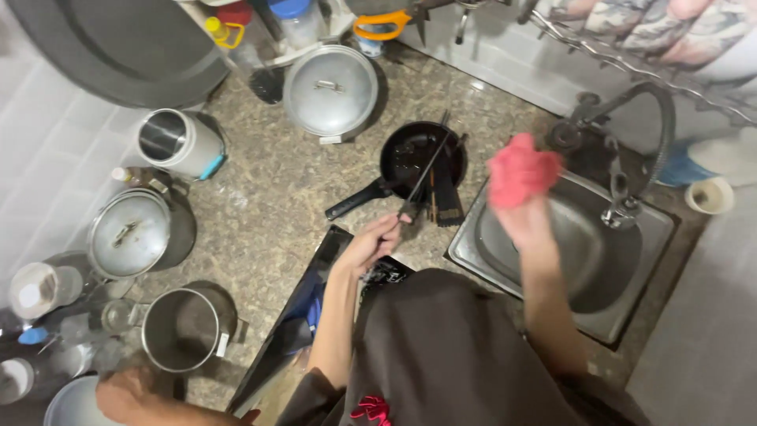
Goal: Dry and clean a large bundle of chopsticks individually using a cloth.
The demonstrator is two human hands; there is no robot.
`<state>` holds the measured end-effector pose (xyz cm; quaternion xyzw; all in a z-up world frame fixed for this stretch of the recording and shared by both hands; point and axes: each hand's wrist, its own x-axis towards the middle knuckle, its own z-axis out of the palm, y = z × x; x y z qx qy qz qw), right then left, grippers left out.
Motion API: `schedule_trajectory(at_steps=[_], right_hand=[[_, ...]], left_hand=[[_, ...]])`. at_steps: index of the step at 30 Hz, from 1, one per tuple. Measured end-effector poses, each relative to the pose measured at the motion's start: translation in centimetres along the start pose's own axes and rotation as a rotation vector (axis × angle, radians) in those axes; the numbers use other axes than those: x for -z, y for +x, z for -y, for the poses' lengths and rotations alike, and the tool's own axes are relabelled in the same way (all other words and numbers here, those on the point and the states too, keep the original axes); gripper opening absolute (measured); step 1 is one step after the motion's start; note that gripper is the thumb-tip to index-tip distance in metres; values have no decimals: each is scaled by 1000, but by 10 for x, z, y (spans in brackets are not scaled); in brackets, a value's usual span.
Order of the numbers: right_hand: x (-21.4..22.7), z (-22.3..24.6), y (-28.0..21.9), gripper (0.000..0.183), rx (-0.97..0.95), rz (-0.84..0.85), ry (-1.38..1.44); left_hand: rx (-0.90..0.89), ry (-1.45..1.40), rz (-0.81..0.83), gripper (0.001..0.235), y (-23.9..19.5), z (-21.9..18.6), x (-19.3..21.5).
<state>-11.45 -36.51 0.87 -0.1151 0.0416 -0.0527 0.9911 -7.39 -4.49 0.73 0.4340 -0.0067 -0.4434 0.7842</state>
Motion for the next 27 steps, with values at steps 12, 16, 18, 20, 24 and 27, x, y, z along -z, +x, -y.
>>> schedule_trajectory(at_steps=[12,16,18,20,24,27], right_hand=[[-4,-86,-8,79,108,-94,-888],[-22,-60,26,75,101,-89,-682],[-29,-50,39,67,77,-117,-542],[-30,-43,49,49,90,-28,-405],[-7,-66,44,42,61,-80,-218],[-19,-86,21,46,3,-162,-292]], left_hand=[[-137,412,-110,31,36,46,-30],[-171,490,-91,32,17,21,-60],[-177,501,-70,35,11,17,-71],[-149,506,-71,36,12,22,-79],[-170,418,-56,35,23,52,-64],[-190,367,-100,34,27,72,-47]])
